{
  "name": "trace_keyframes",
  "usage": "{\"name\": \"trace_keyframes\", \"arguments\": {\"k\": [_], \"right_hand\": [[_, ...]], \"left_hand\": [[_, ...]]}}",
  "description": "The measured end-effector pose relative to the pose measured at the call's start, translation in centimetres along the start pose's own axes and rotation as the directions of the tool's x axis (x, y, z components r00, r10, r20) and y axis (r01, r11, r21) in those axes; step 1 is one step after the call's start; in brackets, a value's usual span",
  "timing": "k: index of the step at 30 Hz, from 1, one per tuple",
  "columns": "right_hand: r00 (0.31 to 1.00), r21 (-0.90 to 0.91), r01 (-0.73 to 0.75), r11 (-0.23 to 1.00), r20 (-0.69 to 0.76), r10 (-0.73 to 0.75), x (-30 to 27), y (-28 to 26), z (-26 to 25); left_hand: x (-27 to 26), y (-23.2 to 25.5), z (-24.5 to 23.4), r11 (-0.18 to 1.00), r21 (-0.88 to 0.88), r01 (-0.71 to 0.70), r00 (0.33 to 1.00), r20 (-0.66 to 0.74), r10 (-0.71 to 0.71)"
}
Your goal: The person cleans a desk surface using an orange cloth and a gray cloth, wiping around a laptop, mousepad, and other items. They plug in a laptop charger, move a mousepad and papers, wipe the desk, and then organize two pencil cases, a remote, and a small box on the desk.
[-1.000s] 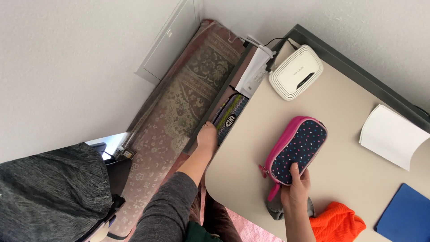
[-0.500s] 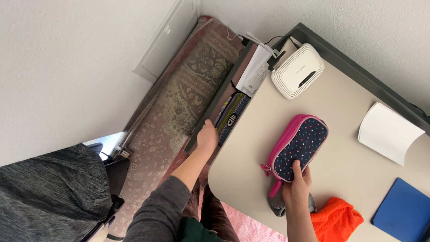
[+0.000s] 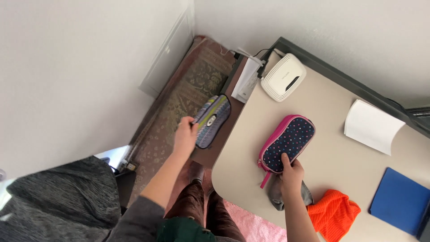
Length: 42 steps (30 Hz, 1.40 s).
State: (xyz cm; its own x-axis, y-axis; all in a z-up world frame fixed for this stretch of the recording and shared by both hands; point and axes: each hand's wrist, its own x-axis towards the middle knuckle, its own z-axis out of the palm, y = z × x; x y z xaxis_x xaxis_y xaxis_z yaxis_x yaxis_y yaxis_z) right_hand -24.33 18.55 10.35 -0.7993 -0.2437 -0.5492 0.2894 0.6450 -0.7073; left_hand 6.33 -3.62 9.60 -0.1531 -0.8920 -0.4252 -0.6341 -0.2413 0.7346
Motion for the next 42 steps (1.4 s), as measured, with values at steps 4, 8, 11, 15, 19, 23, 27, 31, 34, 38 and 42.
{"name": "trace_keyframes", "arguments": {"k": [4, 8, 11, 15, 19, 23, 27, 31, 34, 38, 42], "right_hand": [[0.999, -0.259, 0.052, 0.965, 0.009, -0.051, -1.3, -2.0, -0.1], [0.976, -0.396, 0.205, 0.895, 0.013, -0.218, -3.9, -3.8, -0.3], [0.789, -0.512, 0.495, 0.702, -0.072, -0.610, -3.9, -5.4, 0.8], [0.813, -0.077, 0.581, 0.810, 0.099, -0.574, -8.4, -10.5, 1.1], [0.826, 0.471, 0.314, 0.824, 0.293, -0.482, -6.4, -13.8, 2.1], [0.839, 0.534, 0.226, 0.814, 0.318, -0.442, -5.9, -14.1, 1.4], [0.903, 0.630, 0.189, 0.753, 0.191, -0.386, -6.3, -14.3, 0.6], [0.974, 0.690, 0.070, 0.720, 0.108, -0.199, -5.9, -12.8, -0.9], [0.992, 0.720, -0.037, 0.693, 0.109, -0.060, -3.8, -11.4, -1.8], [0.982, 0.744, -0.152, 0.651, 0.190, 0.013, -2.1, -9.9, -2.1], [0.957, 0.704, -0.172, 0.689, 0.284, -0.052, -1.9, -10.0, -2.7]], "left_hand": [[-2.0, 3.4, -5.6, 0.992, -0.121, 0.015, 0.996, -0.088, -0.026], [-2.4, 3.4, -7.3, 0.985, -0.161, -0.069, 0.992, -0.111, 0.052], [-2.2, 6.0, -7.8, 0.975, -0.190, -0.118, 0.992, -0.057, 0.109], [-3.3, 7.2, -6.7, 0.940, -0.274, -0.204, 0.978, -0.007, 0.210], [-4.0, 12.1, -6.9, 0.895, -0.369, -0.251, 0.946, 0.103, 0.307], [-4.6, 15.6, -6.6, 0.839, -0.471, -0.274, 0.912, 0.150, 0.382], [-5.6, 19.3, -4.8, 0.568, -0.823, 0.001, 0.910, 0.236, 0.341], [-5.8, 19.0, -1.7, 0.357, -0.867, 0.348, 0.833, 0.461, 0.308], [-6.5, 19.7, -0.8, 0.461, -0.821, 0.336, 0.803, 0.506, 0.315], [-8.4, 22.2, -2.1, 0.502, -0.807, 0.312, 0.797, 0.510, 0.324], [-7.8, 19.7, -1.1, 0.692, -0.722, 0.017, 0.864, 0.359, 0.353]]}}
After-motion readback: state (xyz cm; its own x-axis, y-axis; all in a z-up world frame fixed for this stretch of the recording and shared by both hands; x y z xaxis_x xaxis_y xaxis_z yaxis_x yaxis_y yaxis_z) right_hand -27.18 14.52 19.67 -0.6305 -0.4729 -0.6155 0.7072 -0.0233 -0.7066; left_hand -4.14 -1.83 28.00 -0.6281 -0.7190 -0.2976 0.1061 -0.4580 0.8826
